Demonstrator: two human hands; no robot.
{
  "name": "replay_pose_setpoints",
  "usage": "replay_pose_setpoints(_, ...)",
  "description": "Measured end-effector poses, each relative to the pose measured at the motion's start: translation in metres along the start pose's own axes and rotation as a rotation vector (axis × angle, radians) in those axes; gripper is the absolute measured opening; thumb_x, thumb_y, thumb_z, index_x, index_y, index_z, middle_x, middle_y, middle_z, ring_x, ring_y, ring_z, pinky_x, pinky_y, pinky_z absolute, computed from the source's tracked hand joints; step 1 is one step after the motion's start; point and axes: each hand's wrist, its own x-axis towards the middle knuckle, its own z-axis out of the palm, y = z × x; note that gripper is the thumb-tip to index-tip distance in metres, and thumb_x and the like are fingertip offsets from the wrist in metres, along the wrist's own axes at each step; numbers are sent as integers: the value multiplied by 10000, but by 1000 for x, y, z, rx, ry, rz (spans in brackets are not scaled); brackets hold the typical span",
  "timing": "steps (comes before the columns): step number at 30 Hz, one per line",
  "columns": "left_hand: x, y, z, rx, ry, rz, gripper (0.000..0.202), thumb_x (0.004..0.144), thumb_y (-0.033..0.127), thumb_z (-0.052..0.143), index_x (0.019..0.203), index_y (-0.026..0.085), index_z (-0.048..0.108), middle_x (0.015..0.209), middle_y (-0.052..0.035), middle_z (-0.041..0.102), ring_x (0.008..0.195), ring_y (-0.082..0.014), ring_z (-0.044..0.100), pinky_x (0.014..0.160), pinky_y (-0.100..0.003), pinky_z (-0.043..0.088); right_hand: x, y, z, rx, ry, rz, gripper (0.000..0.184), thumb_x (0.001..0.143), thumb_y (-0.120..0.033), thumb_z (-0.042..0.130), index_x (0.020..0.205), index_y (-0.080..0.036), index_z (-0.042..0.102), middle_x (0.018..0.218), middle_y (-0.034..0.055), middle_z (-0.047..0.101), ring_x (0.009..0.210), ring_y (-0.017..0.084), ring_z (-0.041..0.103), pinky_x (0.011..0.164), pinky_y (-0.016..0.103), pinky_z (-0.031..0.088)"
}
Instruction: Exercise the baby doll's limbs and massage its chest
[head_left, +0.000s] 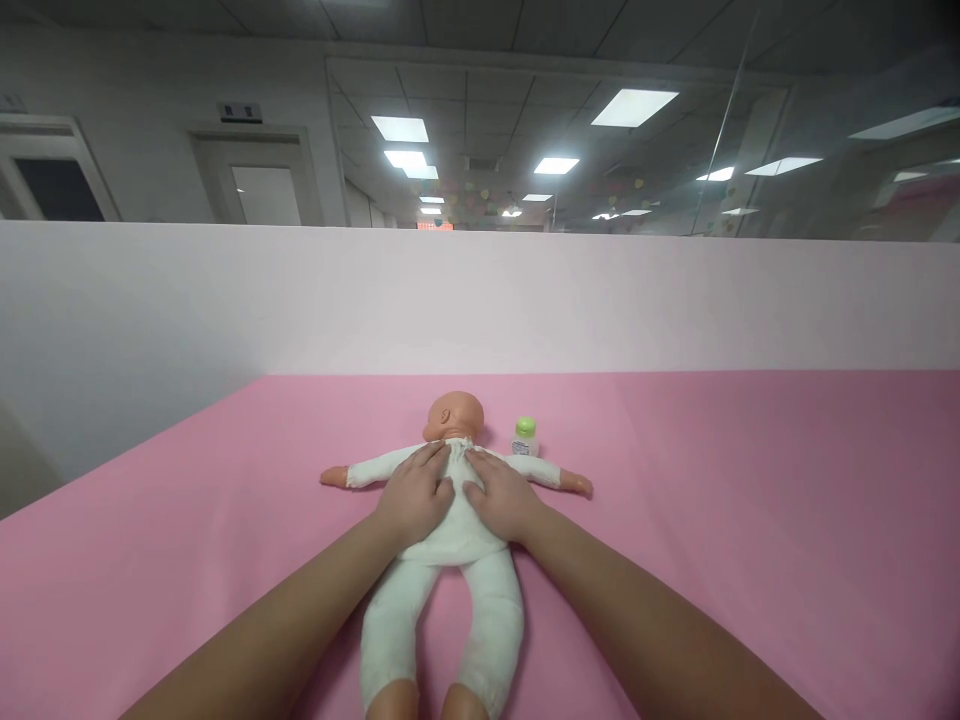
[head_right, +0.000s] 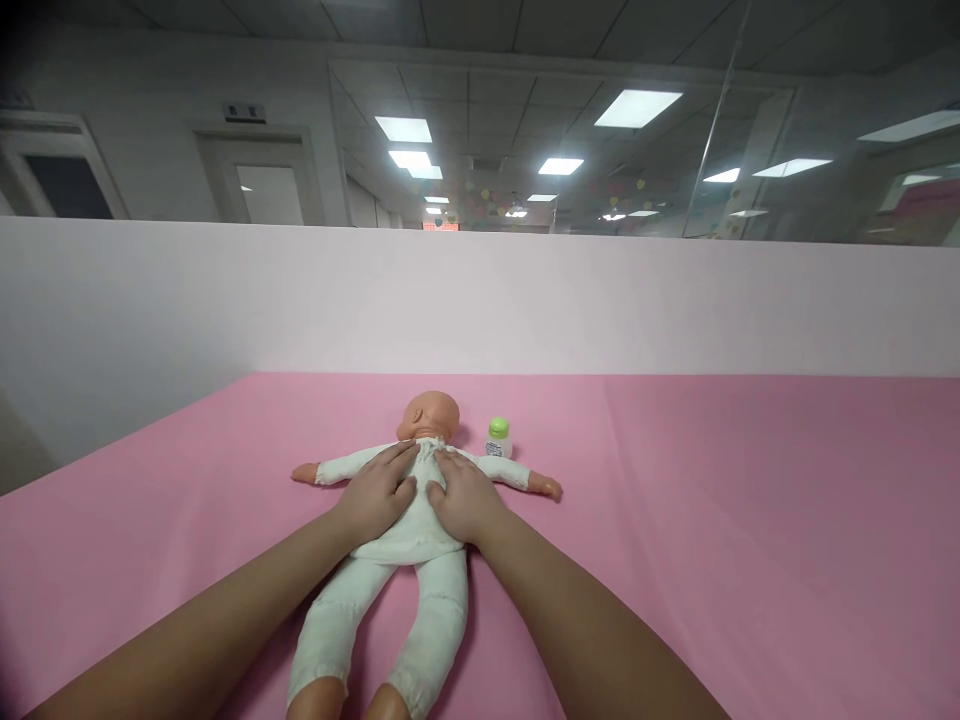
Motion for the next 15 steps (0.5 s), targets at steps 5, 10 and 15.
replay_pose_setpoints(5, 4, -9, 7, -61, 11, -13, 559, 941, 255, 498, 1490, 182, 571, 1531, -114, 556, 1422, -334, 507, 1229, -505, 383, 2, 3, 0, 7, -1, -21, 566, 1015, -313, 515, 1550, -127, 510, 1581, 121, 495, 1493, 321, 435, 1281, 468, 299)
replay_pose_setpoints(10, 3, -10, 14, -160, 120, -41, 547, 910, 239, 582, 1449, 148, 613, 1465, -167, 609, 1390, -334, 537, 1218, -485, 387, 3, 15, 4, 17, 22, -68, 581, 1044, -406, 441, 1554, -134, 499, 1602, 95, 471, 1512, 316, 407, 1293, 482, 268)
replay_pose_setpoints(15, -6, 4, 3, -126, 173, -110, 473, 959, 289, 581, 1404, 137, 638, 1475, -195, 594, 1394, -298, 531, 1219, -465, 373, 8, 29, 6, 7, -8, -99, 660, 1039, -530, 381, 1562, -145, 502, 1605, 110, 461, 1513, 298, 411, 1302, 400, 246)
